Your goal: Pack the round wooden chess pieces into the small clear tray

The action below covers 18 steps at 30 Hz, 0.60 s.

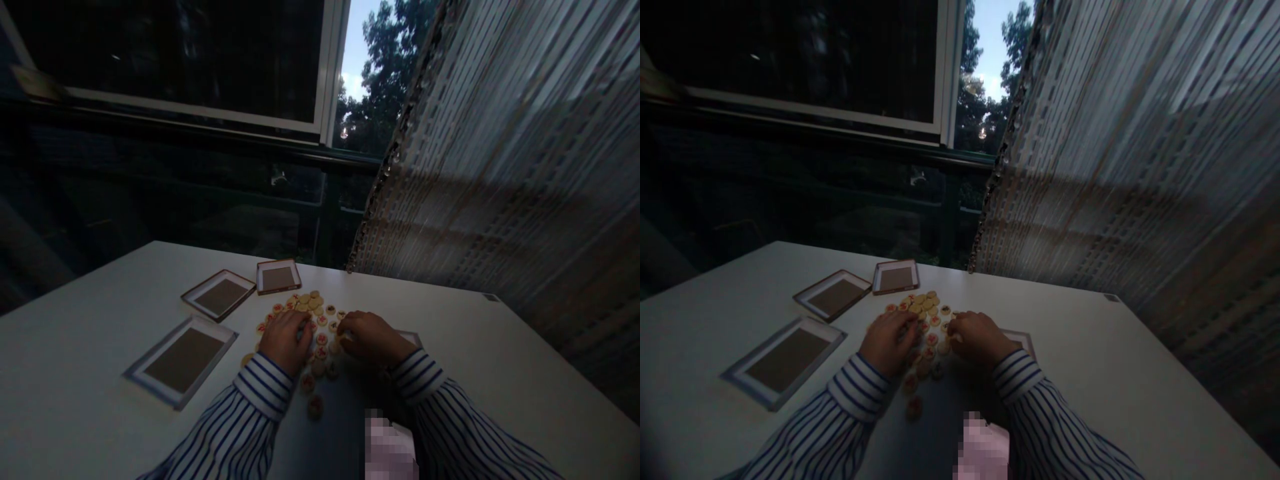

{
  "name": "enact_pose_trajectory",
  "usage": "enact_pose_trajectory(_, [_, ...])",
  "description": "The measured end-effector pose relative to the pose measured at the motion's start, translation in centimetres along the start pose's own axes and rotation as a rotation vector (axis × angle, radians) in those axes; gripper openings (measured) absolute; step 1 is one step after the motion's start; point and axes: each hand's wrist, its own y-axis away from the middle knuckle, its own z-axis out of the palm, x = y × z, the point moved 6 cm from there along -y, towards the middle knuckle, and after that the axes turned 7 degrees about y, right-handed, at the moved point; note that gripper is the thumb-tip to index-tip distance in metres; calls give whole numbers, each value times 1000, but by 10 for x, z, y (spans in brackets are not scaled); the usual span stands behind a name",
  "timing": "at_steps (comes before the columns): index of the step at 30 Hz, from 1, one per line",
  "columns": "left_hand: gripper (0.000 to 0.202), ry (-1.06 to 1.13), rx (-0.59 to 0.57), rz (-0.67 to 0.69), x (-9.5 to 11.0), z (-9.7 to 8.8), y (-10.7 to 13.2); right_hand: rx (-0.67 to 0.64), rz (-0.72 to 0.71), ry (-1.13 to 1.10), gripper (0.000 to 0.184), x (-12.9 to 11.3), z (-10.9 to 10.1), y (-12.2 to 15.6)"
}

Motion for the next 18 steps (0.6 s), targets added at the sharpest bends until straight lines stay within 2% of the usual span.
enact_pose_trajectory(5, [20,-7,8,-8,3,0,1,-14,9,-5,26,3,3,1])
enact_pose_trajectory(13, [17,1,-55,-7,7,5,2,-2,3,-15,24,5,6,-2])
enact_pose_trajectory(18, [18,8,-79,6,10,7,4,74,-3,-74,21,4,-2,0])
